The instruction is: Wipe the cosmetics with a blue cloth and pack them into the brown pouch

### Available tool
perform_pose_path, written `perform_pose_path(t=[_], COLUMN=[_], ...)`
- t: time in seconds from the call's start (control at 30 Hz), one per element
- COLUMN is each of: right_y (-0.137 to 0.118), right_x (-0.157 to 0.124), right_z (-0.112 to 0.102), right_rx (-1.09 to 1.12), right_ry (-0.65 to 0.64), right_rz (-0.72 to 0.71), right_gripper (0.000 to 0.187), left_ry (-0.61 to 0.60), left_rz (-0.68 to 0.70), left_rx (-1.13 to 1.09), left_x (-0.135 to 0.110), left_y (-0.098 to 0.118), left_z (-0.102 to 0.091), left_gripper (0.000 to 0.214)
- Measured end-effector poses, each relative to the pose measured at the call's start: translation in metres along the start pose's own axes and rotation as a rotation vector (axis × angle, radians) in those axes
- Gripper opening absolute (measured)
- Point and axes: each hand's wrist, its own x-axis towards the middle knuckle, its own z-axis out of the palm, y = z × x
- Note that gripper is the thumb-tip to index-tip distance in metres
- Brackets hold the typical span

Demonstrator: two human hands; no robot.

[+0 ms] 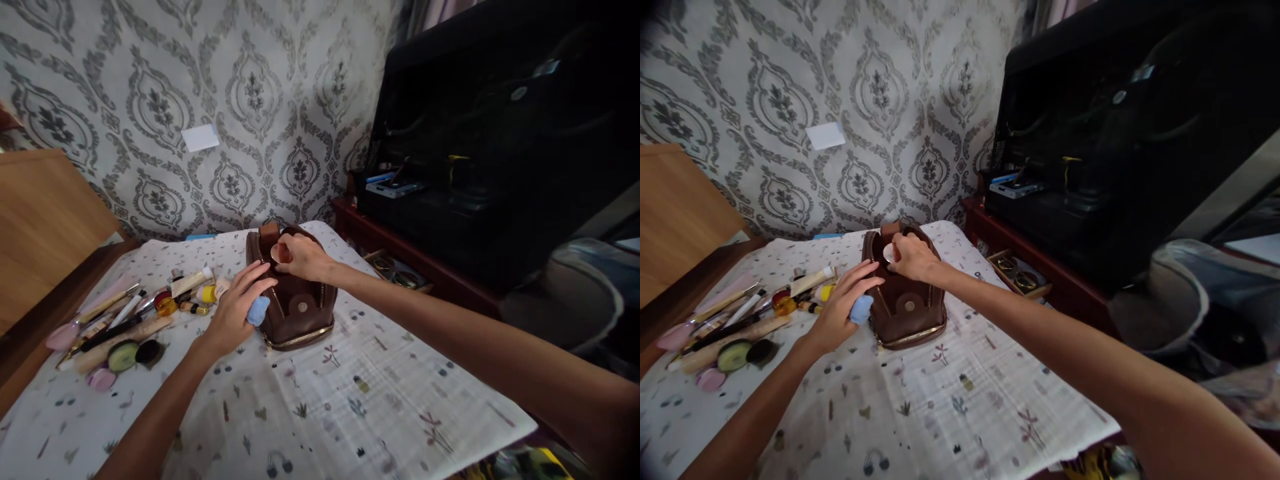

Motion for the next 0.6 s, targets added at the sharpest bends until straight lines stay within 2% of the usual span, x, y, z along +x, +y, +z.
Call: perform_pose_path(t=[0.13,0.23,0.3,0.4,0.6], right_y=[-0.005,-0.008,-0.009,-0.008,0.001], right_x=[0.023,0.048,0.065,0.085,0.095], right_z=[0.003,0.009,0.017,0.034,0.063], right_rx=[-0.132,-0.129,-0.134,-0.154,-0.149], right_ry=[-0.124,-0.203,-0.235,-0.24,-0.289], right_rz=[0.084,0.168,0.208,0.221,0.26], right_gripper=[0.033,0.024,0.021,0.028,0.034], left_ry=[0.069,0.138,0.157,0.156,0.154], left_rz=[0.014,-0.006,-0.019,-0.015,-0.014], left_rx=[-0.016,-0.028,-0.034,-0.042,-0.03], left_x=[-0.003,-0.005,-0.006,-0.007,-0.009], left_y=[0.0,0.0,0.0,0.0,-0.001], left_z=[0.008,0.014,0.017,0.019,0.019], left_gripper=[0.045,0.039,0.037,0.037,0.041])
